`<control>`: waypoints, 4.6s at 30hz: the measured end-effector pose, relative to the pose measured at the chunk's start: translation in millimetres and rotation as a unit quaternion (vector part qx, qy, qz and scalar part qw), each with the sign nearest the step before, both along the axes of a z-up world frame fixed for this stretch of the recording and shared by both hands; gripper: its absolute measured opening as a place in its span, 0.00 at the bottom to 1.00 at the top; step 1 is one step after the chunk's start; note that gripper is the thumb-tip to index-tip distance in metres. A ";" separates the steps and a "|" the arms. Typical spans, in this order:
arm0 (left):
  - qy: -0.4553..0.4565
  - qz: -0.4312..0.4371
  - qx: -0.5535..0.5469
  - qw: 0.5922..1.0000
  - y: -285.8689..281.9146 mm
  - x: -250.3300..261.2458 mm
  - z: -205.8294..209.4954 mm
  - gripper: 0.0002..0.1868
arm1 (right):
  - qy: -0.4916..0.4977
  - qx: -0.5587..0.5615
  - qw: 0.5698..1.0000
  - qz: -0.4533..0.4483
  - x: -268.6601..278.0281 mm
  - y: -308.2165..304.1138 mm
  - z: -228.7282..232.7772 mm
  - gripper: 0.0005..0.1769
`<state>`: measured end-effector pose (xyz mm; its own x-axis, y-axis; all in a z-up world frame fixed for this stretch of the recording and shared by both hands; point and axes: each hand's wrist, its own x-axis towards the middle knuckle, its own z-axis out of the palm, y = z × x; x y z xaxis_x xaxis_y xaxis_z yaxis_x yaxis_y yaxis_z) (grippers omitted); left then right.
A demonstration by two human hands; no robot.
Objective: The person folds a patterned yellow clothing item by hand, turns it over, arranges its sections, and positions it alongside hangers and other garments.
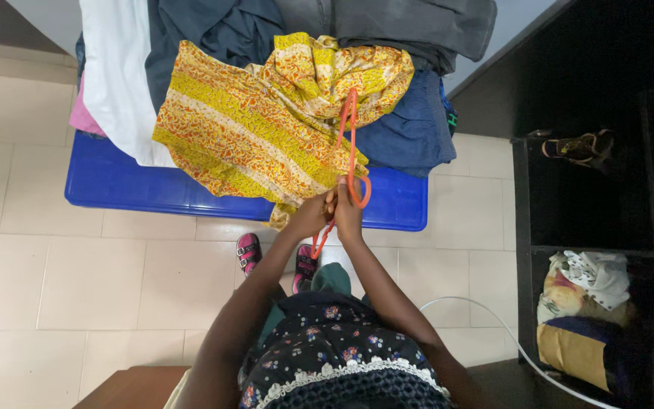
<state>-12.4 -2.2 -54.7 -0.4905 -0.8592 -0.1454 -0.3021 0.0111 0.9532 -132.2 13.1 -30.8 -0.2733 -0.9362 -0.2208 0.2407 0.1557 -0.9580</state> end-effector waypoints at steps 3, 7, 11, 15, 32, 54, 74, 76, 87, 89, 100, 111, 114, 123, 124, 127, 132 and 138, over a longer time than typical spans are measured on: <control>-0.027 0.033 -0.021 0.999 2.4 -19.7 -58.0 0.07 | 0.016 -0.020 1.000 -0.015 3.7 -3.4 -1.9 0.10; -0.003 0.128 -0.062 0.990 5.1 -19.8 -73.2 0.11 | -0.102 -0.015 0.994 -0.026 -2.0 -17.1 -8.2 0.10; 0.247 0.152 0.166 0.942 -2.3 18.2 -39.7 0.20 | -0.035 -0.025 0.986 0.163 -47.1 -32.5 -37.5 0.25; 0.054 0.194 0.105 0.974 -4.0 34.4 3.8 0.19 | 0.106 0.056 0.991 0.050 -71.9 -33.7 -85.7 0.22; -0.104 0.359 -0.155 0.914 -25.7 52.0 39.9 0.12 | 0.014 0.022 1.000 0.016 -47.9 -34.2 -19.9 0.23; 0.021 0.296 -0.203 0.933 -13.4 156.3 145.5 0.16 | 0.317 -0.245 0.900 0.172 25.8 -113.5 42.0 0.39; -0.094 0.541 -0.223 0.805 -11.3 216.0 132.7 0.12 | 0.048 -0.022 0.954 0.296 -69.5 -73.2 94.3 0.20; -0.051 0.519 -0.217 0.825 -8.1 212.2 147.1 0.12 | 0.213 0.022 0.914 0.345 -87.3 -72.0 76.1 0.20; -0.112 0.397 -0.392 0.822 50.2 171.0 244.5 0.09 | 0.262 -0.256 0.891 0.266 9.2 -90.9 105.5 0.35; -0.117 0.429 -0.410 0.796 70.8 174.5 244.7 0.10 | 0.140 -0.210 0.929 0.269 24.1 -83.1 115.6 0.29; -0.209 0.584 -0.513 0.593 182.4 212.7 269.4 0.21 | 0.024 -0.200 0.912 0.358 80.2 -9.6 131.1 0.16; -0.290 0.646 -0.452 0.542 306.7 258.9 269.7 0.20 | 0.108 -0.204 0.878 0.420 178.7 66.1 142.9 0.12; -0.286 0.678 -0.406 0.542 330.8 265.5 261.4 0.17 | 0.030 -0.119 0.882 0.456 201.4 91.0 138.9 0.13; -0.313 0.728 -0.301 0.530 365.8 265.0 252.0 0.05 | -0.055 -0.091 0.793 0.600 249.9 106.0 136.8 0.12; -0.312 0.729 -0.299 0.530 366.3 262.3 251.7 0.05 | -0.064 -0.084 0.779 0.618 247.2 105.3 141.9 0.12; -0.335 0.688 -0.323 0.557 361.9 255.8 249.3 0.06 | -0.097 -0.050 0.751 0.652 232.8 95.6 153.7 0.13; -0.260 0.743 -0.356 0.504 352.1 261.1 255.1 0.05 | -0.148 -0.012 0.730 0.667 193.4 50.9 127.0 0.17; -0.193 0.683 -0.366 0.601 334.7 251.6 266.8 0.07 | 0.374 -0.446 0.710 0.397 182.8 63.1 168.7 0.22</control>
<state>239.2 332.5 212.1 0.6954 -0.3248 0.6411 -0.7036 -0.1258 0.6994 50.6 76.2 137.9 0.6900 -0.5372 0.4852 -0.2115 -0.7907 -0.5746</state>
